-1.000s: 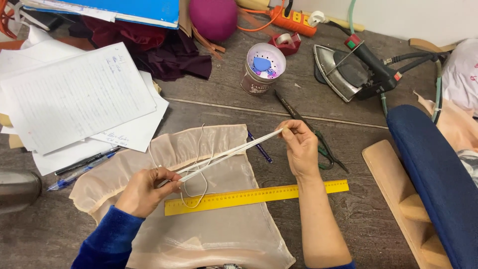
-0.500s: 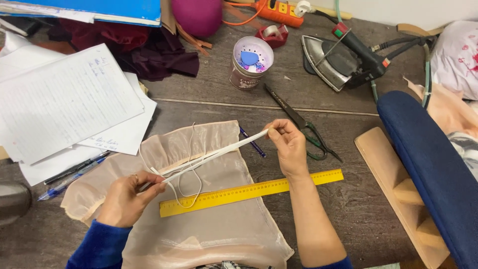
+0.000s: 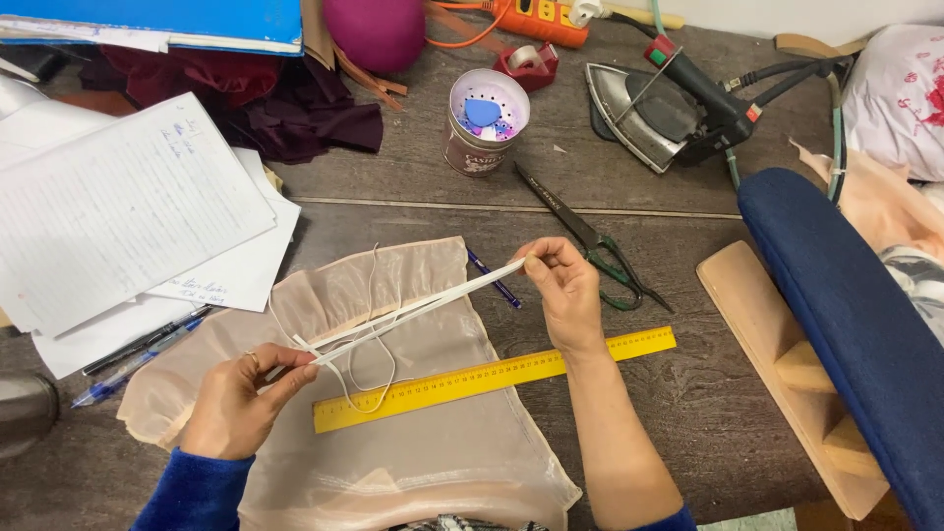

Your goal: The person cuts a white elastic band into several small pieces using scissors. They then use a pen to mark the beige fabric and continue cutting the elastic band.

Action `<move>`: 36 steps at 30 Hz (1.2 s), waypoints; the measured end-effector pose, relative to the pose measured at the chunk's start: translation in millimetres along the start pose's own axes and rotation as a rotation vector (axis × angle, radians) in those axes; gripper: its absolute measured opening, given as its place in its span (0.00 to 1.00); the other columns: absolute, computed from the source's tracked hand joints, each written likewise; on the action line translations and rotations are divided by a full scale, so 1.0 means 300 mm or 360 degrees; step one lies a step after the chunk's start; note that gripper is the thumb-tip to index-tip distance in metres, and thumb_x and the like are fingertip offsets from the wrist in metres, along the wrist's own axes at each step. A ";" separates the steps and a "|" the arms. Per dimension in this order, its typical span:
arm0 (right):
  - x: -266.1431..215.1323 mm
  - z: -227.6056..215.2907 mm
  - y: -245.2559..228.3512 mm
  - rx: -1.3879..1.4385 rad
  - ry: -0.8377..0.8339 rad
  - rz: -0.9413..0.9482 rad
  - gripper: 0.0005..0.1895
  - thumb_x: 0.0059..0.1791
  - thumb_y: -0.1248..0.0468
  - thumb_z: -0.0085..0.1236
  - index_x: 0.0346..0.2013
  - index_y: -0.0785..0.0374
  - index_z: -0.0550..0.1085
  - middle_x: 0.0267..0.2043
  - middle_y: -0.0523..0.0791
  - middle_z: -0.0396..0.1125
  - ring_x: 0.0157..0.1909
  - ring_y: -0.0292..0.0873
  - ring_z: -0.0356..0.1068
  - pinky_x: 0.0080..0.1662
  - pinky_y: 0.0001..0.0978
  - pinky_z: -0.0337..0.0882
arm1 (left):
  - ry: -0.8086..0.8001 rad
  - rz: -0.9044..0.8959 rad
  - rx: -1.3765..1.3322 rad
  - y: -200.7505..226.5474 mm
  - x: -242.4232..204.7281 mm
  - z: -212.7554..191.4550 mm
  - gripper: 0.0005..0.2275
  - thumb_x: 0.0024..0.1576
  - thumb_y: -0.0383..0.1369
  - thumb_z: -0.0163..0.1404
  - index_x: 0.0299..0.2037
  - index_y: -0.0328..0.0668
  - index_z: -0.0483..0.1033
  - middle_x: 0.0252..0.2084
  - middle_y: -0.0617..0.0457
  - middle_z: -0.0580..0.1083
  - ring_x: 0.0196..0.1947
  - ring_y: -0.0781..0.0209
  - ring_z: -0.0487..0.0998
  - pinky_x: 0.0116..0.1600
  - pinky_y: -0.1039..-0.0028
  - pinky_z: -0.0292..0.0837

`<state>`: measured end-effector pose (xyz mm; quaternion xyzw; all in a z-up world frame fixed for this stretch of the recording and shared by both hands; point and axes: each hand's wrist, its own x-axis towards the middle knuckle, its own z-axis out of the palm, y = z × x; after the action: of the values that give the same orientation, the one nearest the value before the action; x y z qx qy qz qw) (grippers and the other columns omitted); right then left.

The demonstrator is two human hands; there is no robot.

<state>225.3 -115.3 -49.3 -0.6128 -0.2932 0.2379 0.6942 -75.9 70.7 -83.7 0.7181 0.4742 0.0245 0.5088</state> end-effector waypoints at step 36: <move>-0.015 -0.004 0.054 0.0008 0.0086 -0.0059 0.04 0.51 0.70 0.52 0.35 0.67 0.66 0.34 0.50 0.67 0.40 0.40 0.68 0.45 0.27 0.68 | -0.0006 0.0092 -0.0345 -0.007 -0.009 -0.002 0.09 0.48 0.28 0.61 0.37 0.33 0.82 0.37 0.37 0.80 0.44 0.51 0.80 0.50 0.65 0.74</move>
<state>223.3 -117.2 -65.8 -0.6117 -0.2851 0.2092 0.7076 -79.1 69.1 -83.7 0.6723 0.4470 0.0890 0.5833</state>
